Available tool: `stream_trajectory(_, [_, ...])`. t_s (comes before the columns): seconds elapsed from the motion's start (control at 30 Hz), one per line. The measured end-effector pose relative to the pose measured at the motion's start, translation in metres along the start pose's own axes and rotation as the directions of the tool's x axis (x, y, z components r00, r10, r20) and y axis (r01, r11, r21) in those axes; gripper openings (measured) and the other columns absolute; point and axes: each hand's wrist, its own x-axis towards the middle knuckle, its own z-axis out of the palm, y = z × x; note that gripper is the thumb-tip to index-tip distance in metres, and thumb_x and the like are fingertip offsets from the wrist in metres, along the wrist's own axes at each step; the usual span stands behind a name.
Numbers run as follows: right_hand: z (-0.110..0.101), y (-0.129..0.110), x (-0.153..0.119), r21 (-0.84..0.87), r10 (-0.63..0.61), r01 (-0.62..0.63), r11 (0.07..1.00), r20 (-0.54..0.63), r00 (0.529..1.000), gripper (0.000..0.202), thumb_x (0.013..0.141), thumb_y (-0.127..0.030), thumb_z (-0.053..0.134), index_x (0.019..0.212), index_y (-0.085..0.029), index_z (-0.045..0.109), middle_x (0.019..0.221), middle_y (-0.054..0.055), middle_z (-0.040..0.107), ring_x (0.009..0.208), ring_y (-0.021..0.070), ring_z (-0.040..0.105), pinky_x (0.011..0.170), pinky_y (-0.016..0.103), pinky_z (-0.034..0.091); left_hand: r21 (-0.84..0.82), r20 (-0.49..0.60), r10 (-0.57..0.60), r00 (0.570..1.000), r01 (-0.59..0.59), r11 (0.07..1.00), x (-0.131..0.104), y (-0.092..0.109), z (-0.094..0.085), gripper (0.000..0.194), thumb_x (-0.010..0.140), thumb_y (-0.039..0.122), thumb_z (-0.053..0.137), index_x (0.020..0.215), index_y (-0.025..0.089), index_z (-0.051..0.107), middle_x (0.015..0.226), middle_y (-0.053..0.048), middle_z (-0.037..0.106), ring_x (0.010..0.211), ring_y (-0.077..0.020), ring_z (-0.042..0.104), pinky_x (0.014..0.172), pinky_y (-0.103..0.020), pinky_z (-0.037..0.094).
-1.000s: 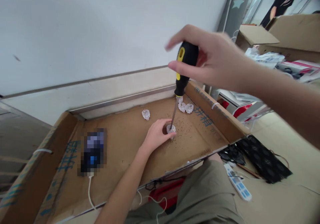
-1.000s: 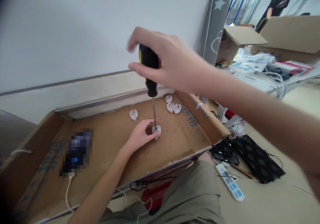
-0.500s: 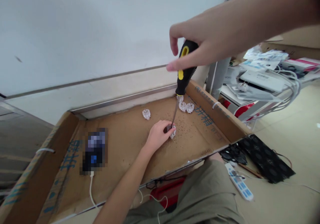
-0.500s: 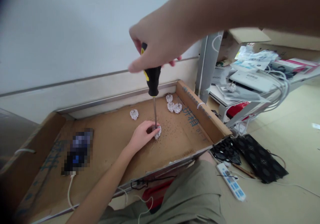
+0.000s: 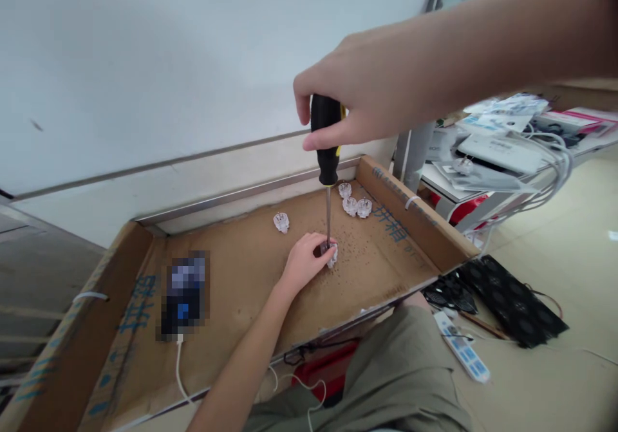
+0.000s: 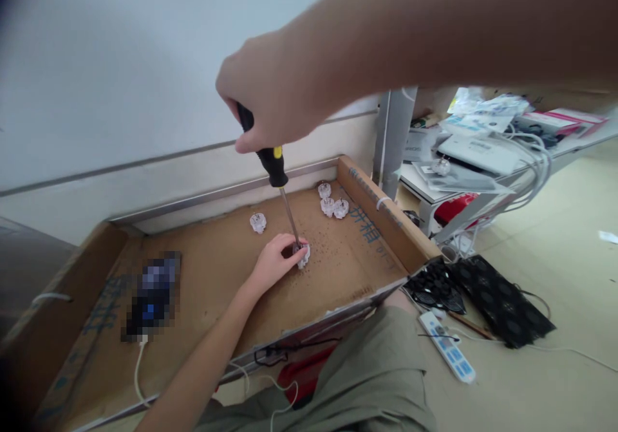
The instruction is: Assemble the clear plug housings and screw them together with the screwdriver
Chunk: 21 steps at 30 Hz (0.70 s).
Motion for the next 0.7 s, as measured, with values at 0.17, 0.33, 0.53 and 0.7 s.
stream_trajectory(0.17, [-0.008, -0.003, -0.013, 0.132, 0.043, -0.060, 0.989, 0.124, 0.991, 0.051, 0.076, -0.062, 0.054, 0.116, -0.031, 0.048, 0.093, 0.000, 0.056, 0.079, 0.0213, 0.060, 0.069, 0.038, 0.047, -0.040, -0.047, -0.066, 0.997, 0.064, 0.997, 0.000, 0.000, 0.001, 0.033, 0.079, 0.040, 0.064, 0.107, 0.024, 0.062, 0.095, -0.001, 0.070, 0.088, -0.0177, 0.062, 0.081, -0.032, 0.047])
stream_trajectory(0.33, [-0.029, -0.020, -0.029, 0.133, 0.053, -0.089, 0.987, 0.249, 0.967, 0.030, 0.088, -0.038, 0.049, 0.115, -0.025, 0.050, 0.071, -0.005, 0.056, 0.065, 0.0121, 0.059, 0.064, 0.026, 0.043, 0.047, -0.046, -0.069, 0.997, 0.072, 0.996, -0.002, 0.002, 0.000, 0.043, 0.069, 0.044, 0.073, 0.107, 0.025, 0.062, 0.095, -0.002, 0.070, 0.090, -0.0204, 0.062, 0.083, -0.035, 0.046])
stream_trajectory(0.53, [-0.033, -0.038, -0.035, -0.083, 0.088, -0.076, 0.994, 0.153, 0.984, 0.044, 0.087, -0.056, 0.045, 0.113, -0.020, 0.047, 0.077, 0.001, 0.057, 0.080, 0.0215, 0.061, 0.069, 0.034, 0.045, 0.121, -0.094, -0.035, 0.995, 0.047, 0.992, -0.005, 0.002, 0.001, 0.029, 0.079, 0.042, 0.064, 0.102, 0.025, 0.063, 0.089, 0.000, 0.070, 0.084, -0.0183, 0.062, 0.079, -0.033, 0.045])
stream_trajectory(0.7, [-0.038, -0.037, -0.024, -0.026, 0.039, -0.034, 0.999, 0.213, 0.976, 0.043, 0.090, -0.053, 0.040, 0.108, -0.016, 0.052, 0.069, 0.002, 0.055, 0.082, 0.0245, 0.061, 0.075, 0.040, 0.045, 0.196, -0.116, -0.055, 0.992, 0.078, 0.978, -0.006, 0.006, 0.004, 0.016, 0.083, 0.038, 0.059, 0.089, 0.025, 0.065, 0.080, 0.000, 0.068, 0.078, -0.0181, 0.061, 0.073, -0.031, 0.045])
